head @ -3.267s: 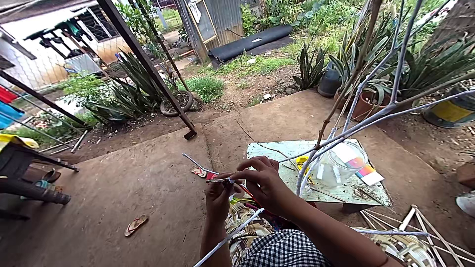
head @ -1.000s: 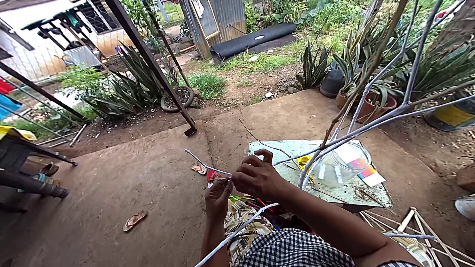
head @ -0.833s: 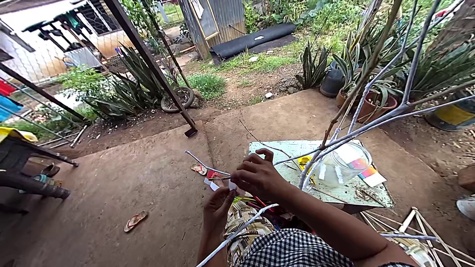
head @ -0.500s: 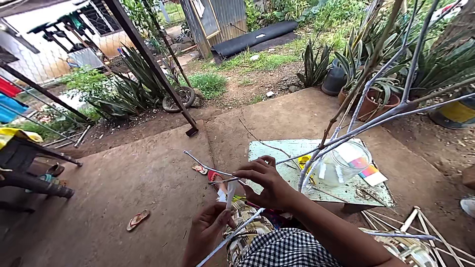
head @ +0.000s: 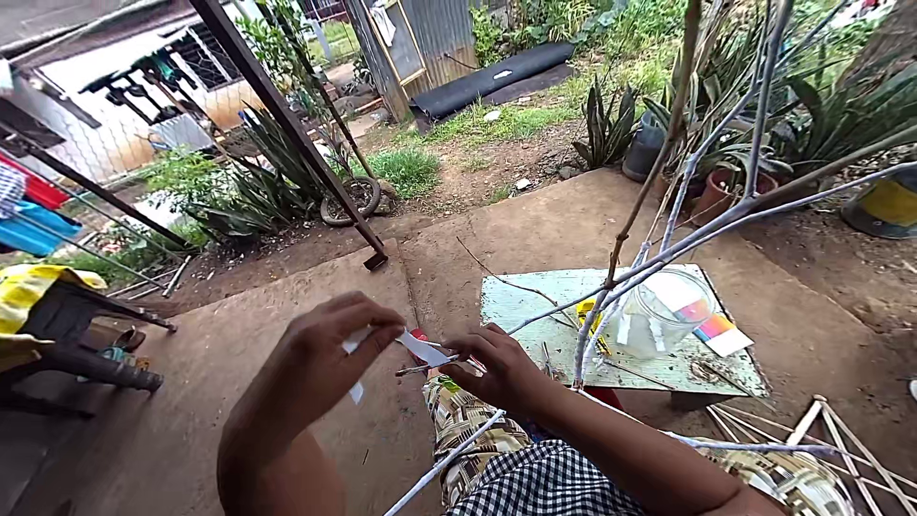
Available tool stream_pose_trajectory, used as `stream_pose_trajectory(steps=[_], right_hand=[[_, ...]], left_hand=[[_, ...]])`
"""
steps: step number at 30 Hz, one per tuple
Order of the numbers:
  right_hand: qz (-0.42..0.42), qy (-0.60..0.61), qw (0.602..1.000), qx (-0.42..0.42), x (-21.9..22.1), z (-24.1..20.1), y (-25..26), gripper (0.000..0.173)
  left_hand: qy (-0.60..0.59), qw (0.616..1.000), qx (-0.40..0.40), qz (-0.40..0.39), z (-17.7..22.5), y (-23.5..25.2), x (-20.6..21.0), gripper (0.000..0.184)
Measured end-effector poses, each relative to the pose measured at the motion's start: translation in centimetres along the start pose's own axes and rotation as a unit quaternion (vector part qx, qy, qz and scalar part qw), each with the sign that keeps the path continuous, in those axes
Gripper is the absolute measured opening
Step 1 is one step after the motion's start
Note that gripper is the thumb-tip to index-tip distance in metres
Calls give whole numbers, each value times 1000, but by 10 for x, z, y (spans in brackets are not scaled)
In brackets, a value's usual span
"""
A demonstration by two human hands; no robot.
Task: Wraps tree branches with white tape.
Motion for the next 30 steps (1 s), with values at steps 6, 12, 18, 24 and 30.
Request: stream_pose_trajectory(steps=[6, 12, 18, 24, 30], right_hand=[[24, -29, 999, -32, -2, -6, -3, 23], [44, -62, 996, -40, 2, -2, -6, 15], [-7, -104, 994, 11, 4, -5, -1, 16], [-20, -106, 993, 38, 1, -8, 5, 16], [-22, -112, 993, 43, 1, -7, 4, 15]], left_hand=[[-220, 962, -137, -88, -71, 33, 28, 16], [-335, 887, -229, -222, -111, -1, 99, 22], [-225, 931, -224, -178, -99, -43, 101, 32], [-379, 924, -48, -18, -46, -62, 103, 60], [-344, 927, -98, 110, -30, -67, 118, 15]])
Point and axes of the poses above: each hand's wrist, its own y-axis towards the middle knuckle, its own x-axis out of the palm, z = x × y, the point moved 6 cm from there along y, towards the middle knuckle, and after that the axes turned 8 degrees about x, right-handed, at the moved point
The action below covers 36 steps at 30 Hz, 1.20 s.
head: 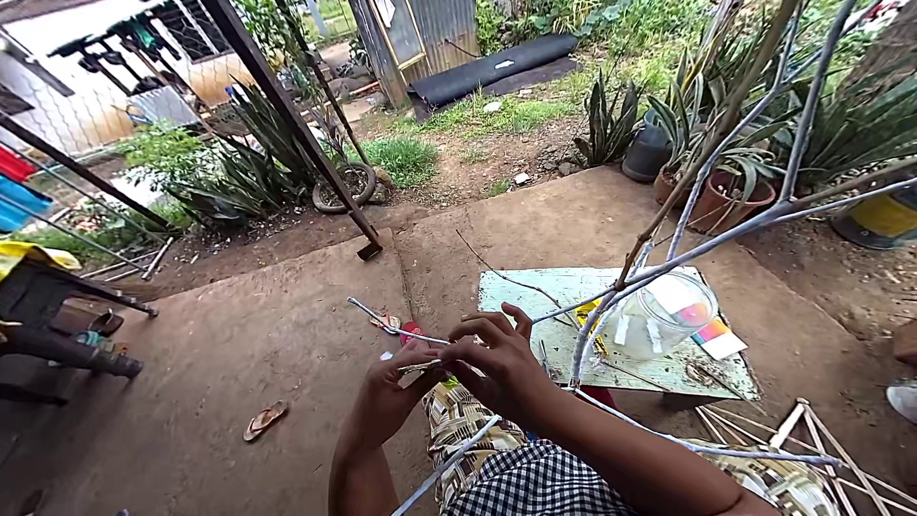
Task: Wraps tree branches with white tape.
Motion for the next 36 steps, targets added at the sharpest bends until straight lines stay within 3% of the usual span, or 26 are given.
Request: stream_pose_trajectory(steps=[5, 10, 15, 23, 30, 36], right_hand=[[27, -5, 1000, -2, -4, 1, 1, 17], [45, -3, 998, -32, 1, -1, -4, 16], [59, -10, 997, -44, 5, -3, -9, 17], [74, 2, 997, -33, 6, -4, -12, 15], [84, 36, 996, -15, -1, -6, -12, 23], [99, 7, 994, -44, -2, -12, -14, 18]], left_hand=[[23, 998, -51, 15, 7, -30, -6, 24], [-100, 985, -127, 57, 31, -44, -14, 19], [-118, 987, -96, 56, 54, -31, -35, 17], [-3, 999, -35, 38, 93, 19, -49, 11], [125, 991, -53, 14, 67, 79, -62, 13], [104, 974, -183, -89, 11, 86, -51, 20]])
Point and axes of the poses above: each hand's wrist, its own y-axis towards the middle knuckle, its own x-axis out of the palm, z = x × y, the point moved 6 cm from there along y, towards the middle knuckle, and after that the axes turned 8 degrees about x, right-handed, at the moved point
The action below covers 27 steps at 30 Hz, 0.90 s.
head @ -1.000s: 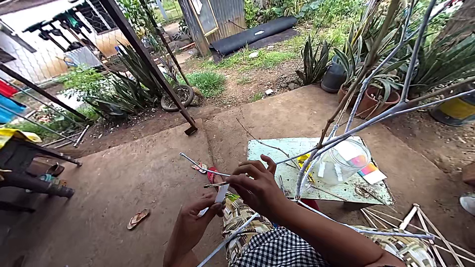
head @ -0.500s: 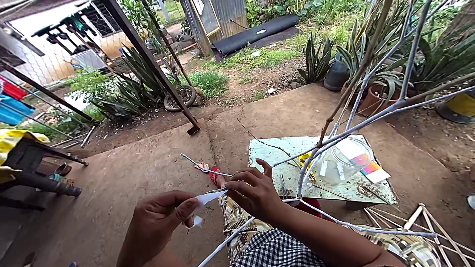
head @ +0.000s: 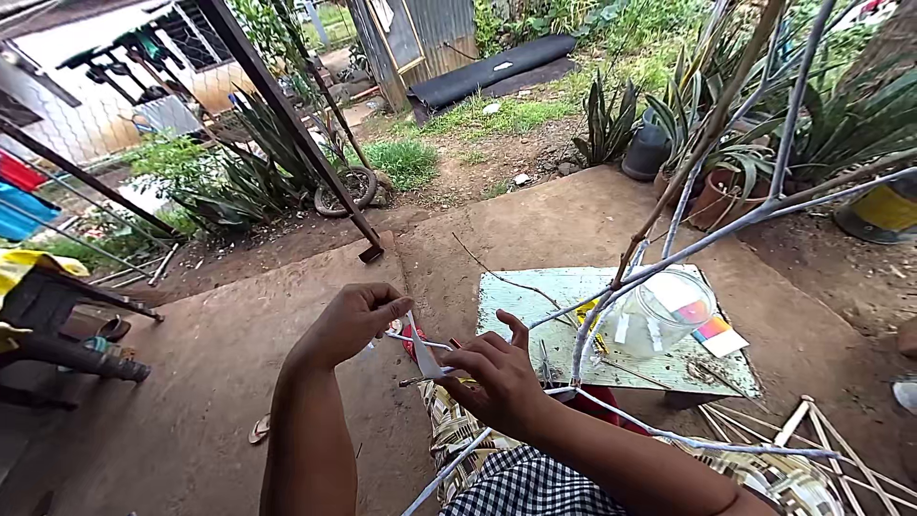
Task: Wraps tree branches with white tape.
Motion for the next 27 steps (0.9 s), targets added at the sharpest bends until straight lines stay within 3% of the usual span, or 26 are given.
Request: stream_pose_trajectory(steps=[5, 8, 11, 13, 16, 19, 22, 27], right_hand=[[-16, -5, 1000, -24, 2, 1, -2, 15], [-31, -7, 999, -33, 4, -1, -2, 20], [-39, 6, 999, -36, 4, 0, -2, 18], [-37, 11, 998, -39, 4, 1, -2, 16], [-38, 21, 999, -23, 4, 3, -1, 13], [-60, 52, 997, 12, 4, 4, 2, 13], [-89, 65, 993, 44, 3, 2, 4, 13], [-164, 58, 980, 91, 8, -2, 7, 11]], left_hand=[[-10, 989, -113, -92, -46, -17, 7, 19], [-13, 986, -134, -98, -59, -32, 2, 11], [91, 982, -149, -69, -57, -40, -2, 17], [170, 979, -113, -5, -44, -46, -5, 31], [181, 978, 68, 80, -23, -62, 2, 41], [41, 978, 201, 23, -17, -80, 25, 44], [3, 976, 214, 45, -16, -86, 47, 44], [8, 968, 210, 134, -14, -91, 62, 15]])
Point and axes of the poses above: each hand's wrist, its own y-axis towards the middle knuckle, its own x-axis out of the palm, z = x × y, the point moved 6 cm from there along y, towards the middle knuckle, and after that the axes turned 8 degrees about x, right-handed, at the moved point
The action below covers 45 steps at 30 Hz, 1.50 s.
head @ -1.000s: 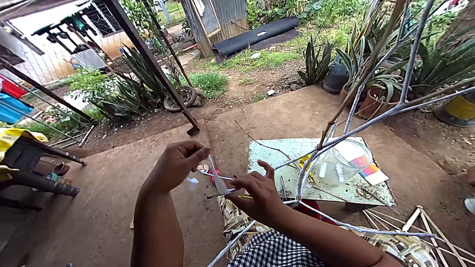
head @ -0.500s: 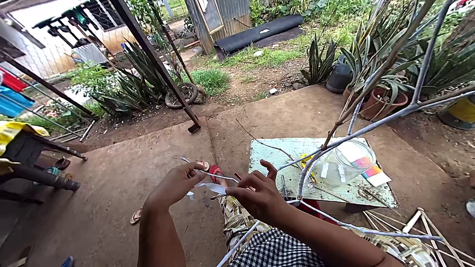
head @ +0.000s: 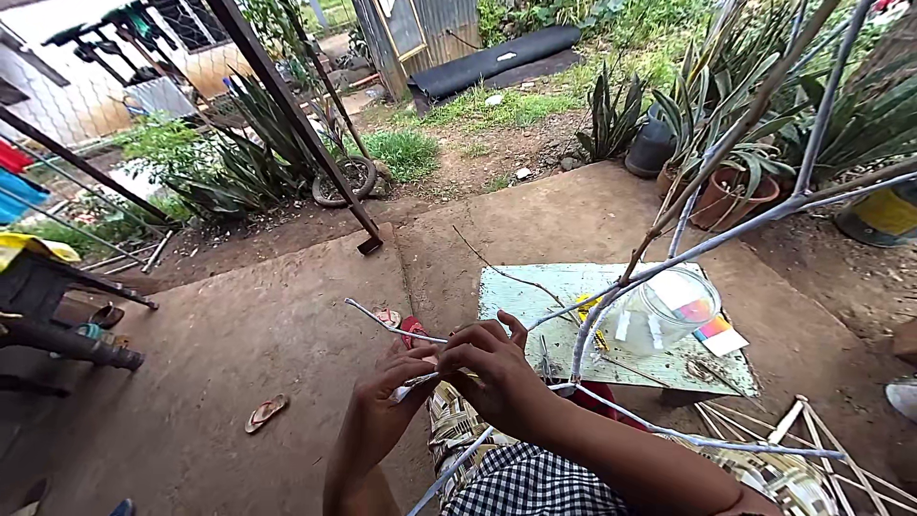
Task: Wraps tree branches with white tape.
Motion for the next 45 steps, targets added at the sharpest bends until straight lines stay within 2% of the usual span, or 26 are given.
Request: stream_pose_trajectory(steps=[6, 13, 21, 24, 30, 36, 38, 41, 45], right_hand=[[-94, 19, 994, 53, -3, -2, 4, 18], [-110, 25, 992, 51, -8, 0, 7, 22], [-121, 96, 986, 64, -6, 4, 11, 19], [-97, 91, 990, 47, -5, 2, 9, 21], [33, 7, 998, -45, -4, -7, -2, 18], [96, -22, 993, -63, -1, -9, -9, 13], [105, -11, 993, -52, 0, -7, -9, 10], [114, 9, 992, -43, 1, -6, -10, 12], [130, 15, 991, -33, -1, -8, -12, 27]], left_hand=[[51, 998, -31, 5, 2, -16, -11, 25], [28, 998, -54, 4, -4, -32, -7, 28], [-39, 997, -70, -2, -6, -47, 2, 27], [-82, 993, -78, -13, 4, -52, -3, 26], [-189, 974, -123, -1, 36, -40, -16, 24], [-249, 965, -76, -43, 62, -4, -27, 22], [-233, 969, -66, -48, 61, 9, -33, 25], [-214, 972, -96, -28, 51, 34, -41, 29], [-203, 964, -174, -6, 26, 57, -42, 28]])
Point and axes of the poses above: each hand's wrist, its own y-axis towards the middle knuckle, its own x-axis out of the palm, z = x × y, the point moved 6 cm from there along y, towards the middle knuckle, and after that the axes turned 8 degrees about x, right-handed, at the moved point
